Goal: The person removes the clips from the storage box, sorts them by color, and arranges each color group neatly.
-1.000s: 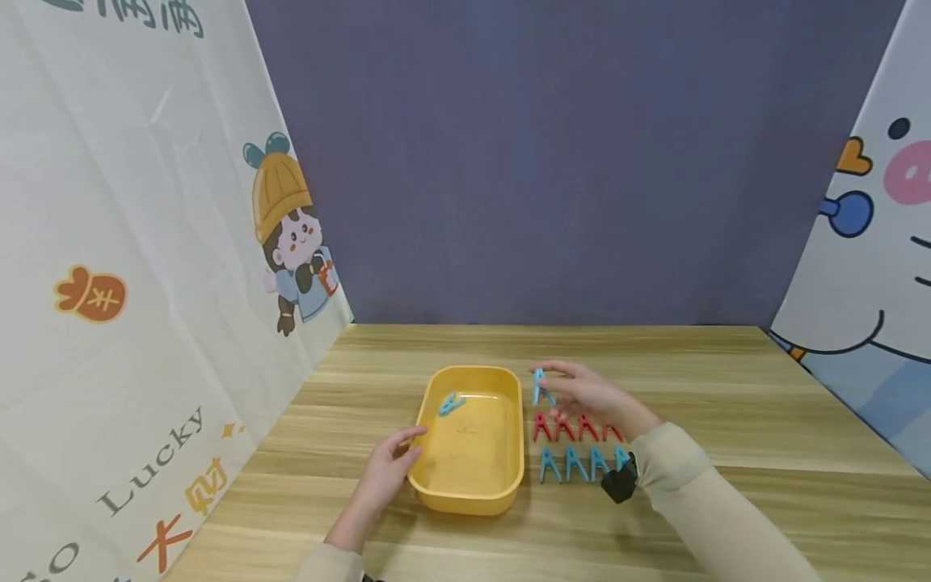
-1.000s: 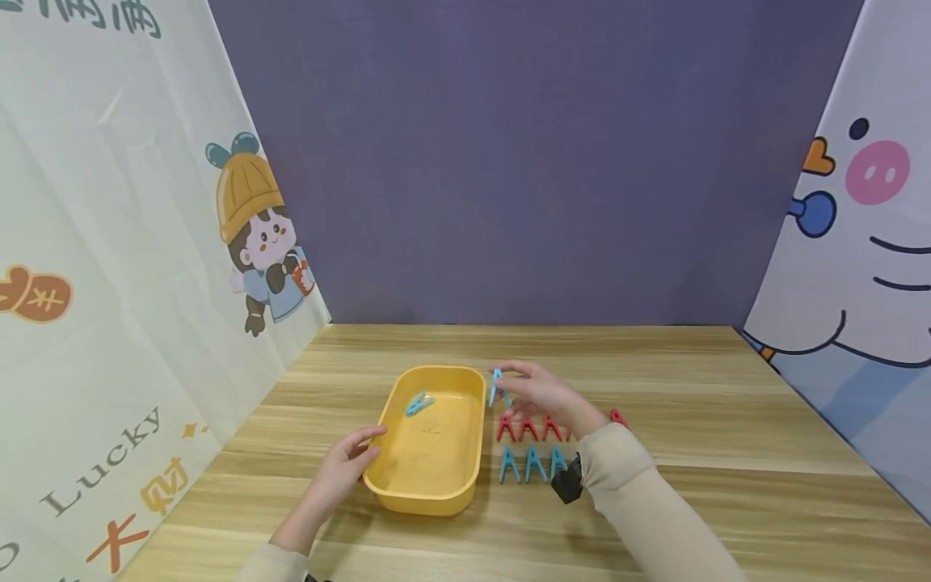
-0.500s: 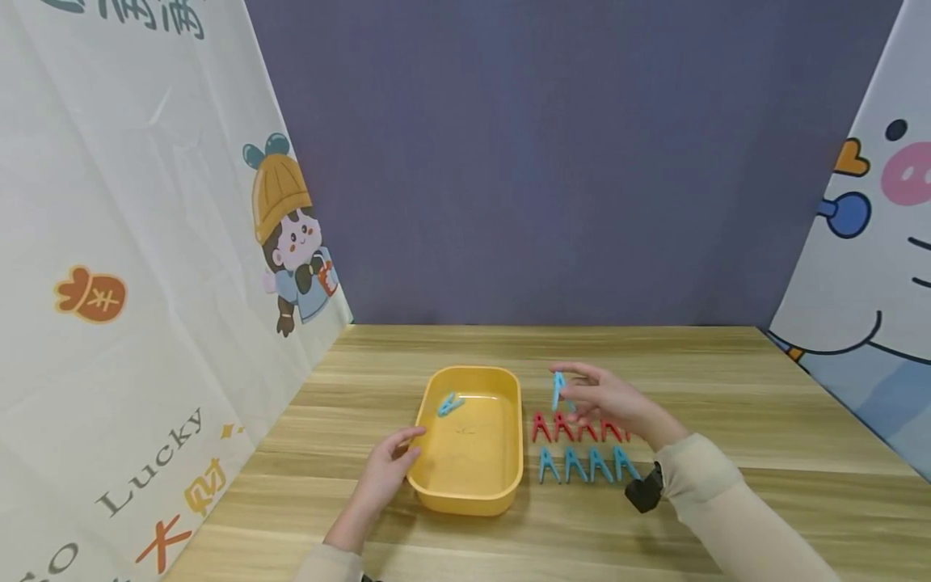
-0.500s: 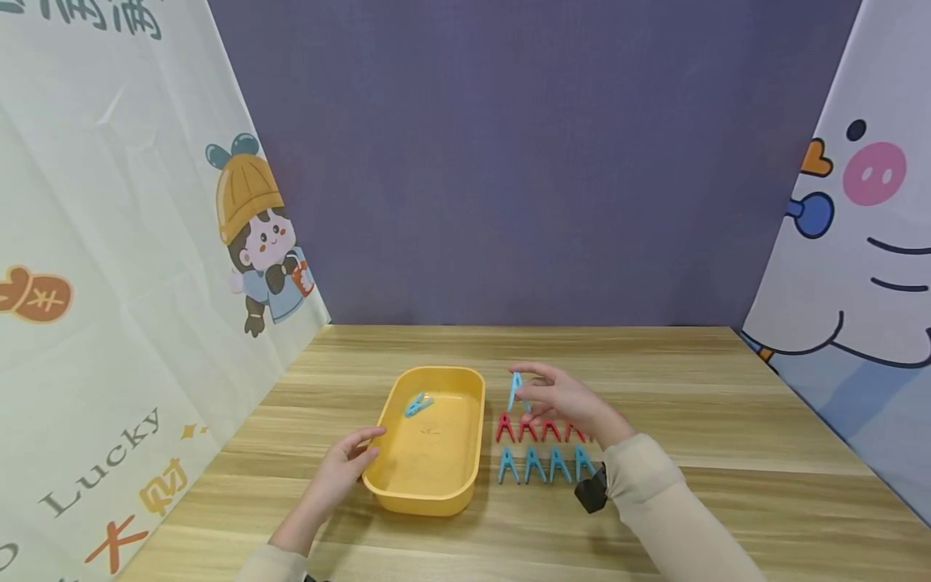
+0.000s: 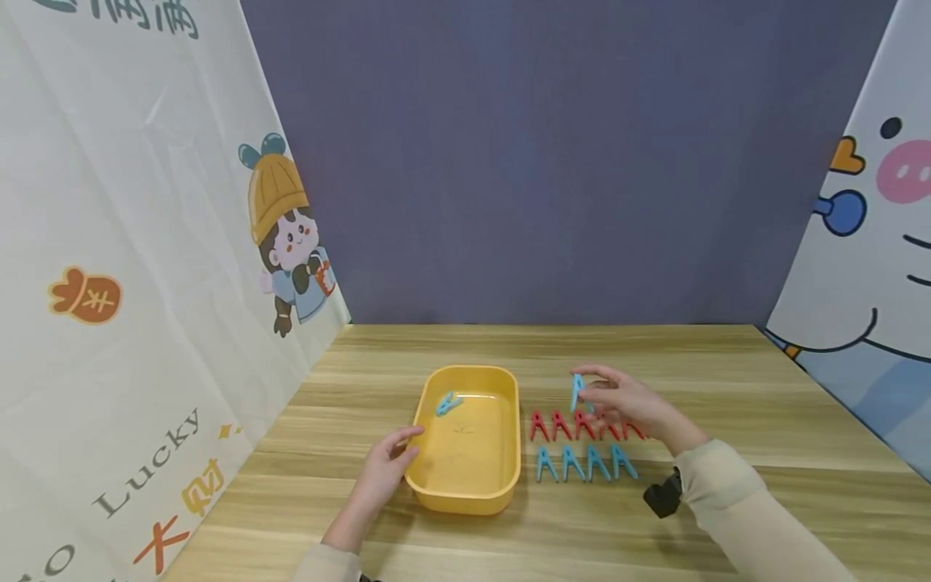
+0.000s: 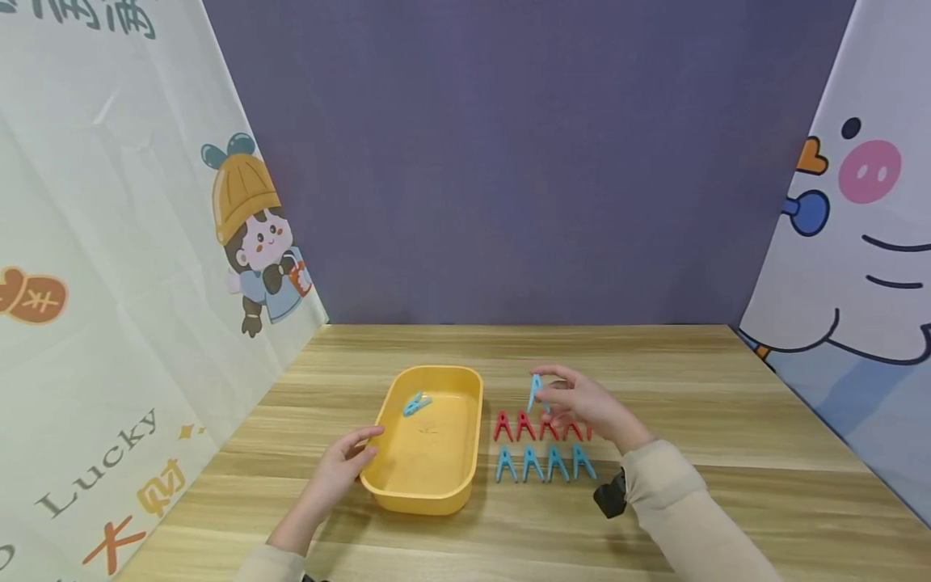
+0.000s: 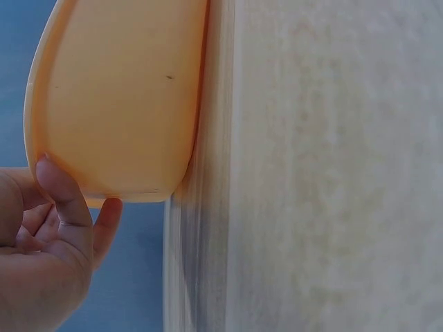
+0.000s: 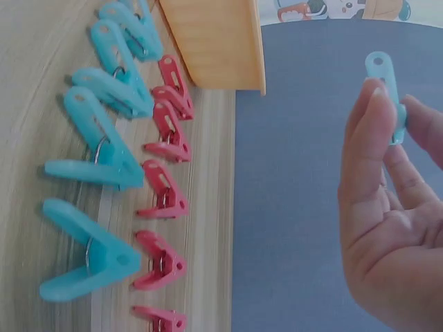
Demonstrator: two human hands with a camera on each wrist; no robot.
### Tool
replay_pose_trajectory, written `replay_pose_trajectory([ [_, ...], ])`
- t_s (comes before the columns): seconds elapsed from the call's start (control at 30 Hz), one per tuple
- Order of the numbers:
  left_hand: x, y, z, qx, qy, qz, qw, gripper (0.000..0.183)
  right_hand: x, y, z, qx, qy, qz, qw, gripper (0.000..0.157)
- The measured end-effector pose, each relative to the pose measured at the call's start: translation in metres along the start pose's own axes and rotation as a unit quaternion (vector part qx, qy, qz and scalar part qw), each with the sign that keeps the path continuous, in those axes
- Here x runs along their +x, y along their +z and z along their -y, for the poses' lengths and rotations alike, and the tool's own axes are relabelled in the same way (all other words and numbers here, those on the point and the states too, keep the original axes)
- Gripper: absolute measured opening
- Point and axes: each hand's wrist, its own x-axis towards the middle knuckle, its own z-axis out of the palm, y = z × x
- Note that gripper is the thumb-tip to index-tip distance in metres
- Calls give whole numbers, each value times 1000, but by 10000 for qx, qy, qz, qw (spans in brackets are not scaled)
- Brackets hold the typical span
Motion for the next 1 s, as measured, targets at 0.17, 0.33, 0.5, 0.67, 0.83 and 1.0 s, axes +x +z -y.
replay_pose_trajectory([
  [0.17,0,-1,0,-77,-2,21,10000,30,-4,-4,-1,47,88,-113,9999,59],
  [0.33,1,-1,1,-53,-54,22,10000,30,-10,-9,-4,-101,157,-205,9996,59],
  [0.5,0,-1,-1,6,-74,39,10000,30,-15,-15,-7,-81,146,-204,9997,60],
  [0.67,0,-1,-2,24,-80,25,10000,30,-20,-19,-10,-27,190,-270,9995,62],
  [0.83,-1,-1,-1,3,-88,81,9999,31,-23,-23,-14,-49,234,-308,9992,61],
  [1.0,-1,-1,-2,-47,-85,119,9999,32,-28,-28,-17,-250,250,-327,9988,62],
])
